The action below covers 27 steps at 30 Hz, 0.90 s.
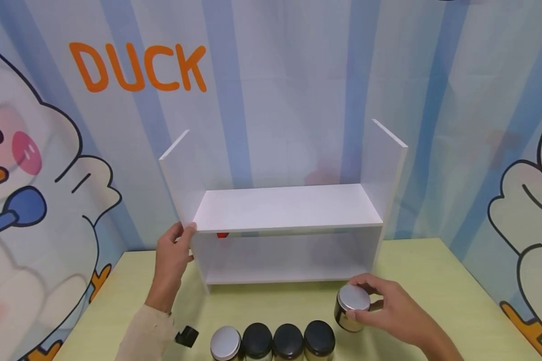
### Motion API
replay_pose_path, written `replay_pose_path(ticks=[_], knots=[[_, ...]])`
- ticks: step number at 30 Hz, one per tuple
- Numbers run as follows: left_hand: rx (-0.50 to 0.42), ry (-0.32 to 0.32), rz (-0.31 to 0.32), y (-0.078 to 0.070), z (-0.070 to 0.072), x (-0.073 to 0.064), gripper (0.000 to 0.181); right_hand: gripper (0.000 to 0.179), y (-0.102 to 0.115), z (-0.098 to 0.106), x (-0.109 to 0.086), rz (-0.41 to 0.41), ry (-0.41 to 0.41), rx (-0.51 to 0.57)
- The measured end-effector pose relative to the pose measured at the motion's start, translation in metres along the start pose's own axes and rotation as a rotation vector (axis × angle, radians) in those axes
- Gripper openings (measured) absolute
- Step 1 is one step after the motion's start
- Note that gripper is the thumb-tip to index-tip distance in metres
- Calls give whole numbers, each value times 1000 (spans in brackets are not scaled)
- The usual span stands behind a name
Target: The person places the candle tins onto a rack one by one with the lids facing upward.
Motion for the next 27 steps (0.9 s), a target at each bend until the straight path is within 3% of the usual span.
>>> replay_pose_path(ticks=[27], knots=[[12, -8, -11, 0, -1, 0, 44, 44, 18, 13, 6, -49, -65, -19]])
Point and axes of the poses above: each hand's wrist, its own x-axis towards the middle knuckle, its own z-axis out of the back of the hand, y = z × x, the point moved 4 cm from there along x, towards the middle knuckle, and after that the axes turned 10 degrees about -x, right-handed, at the moved point
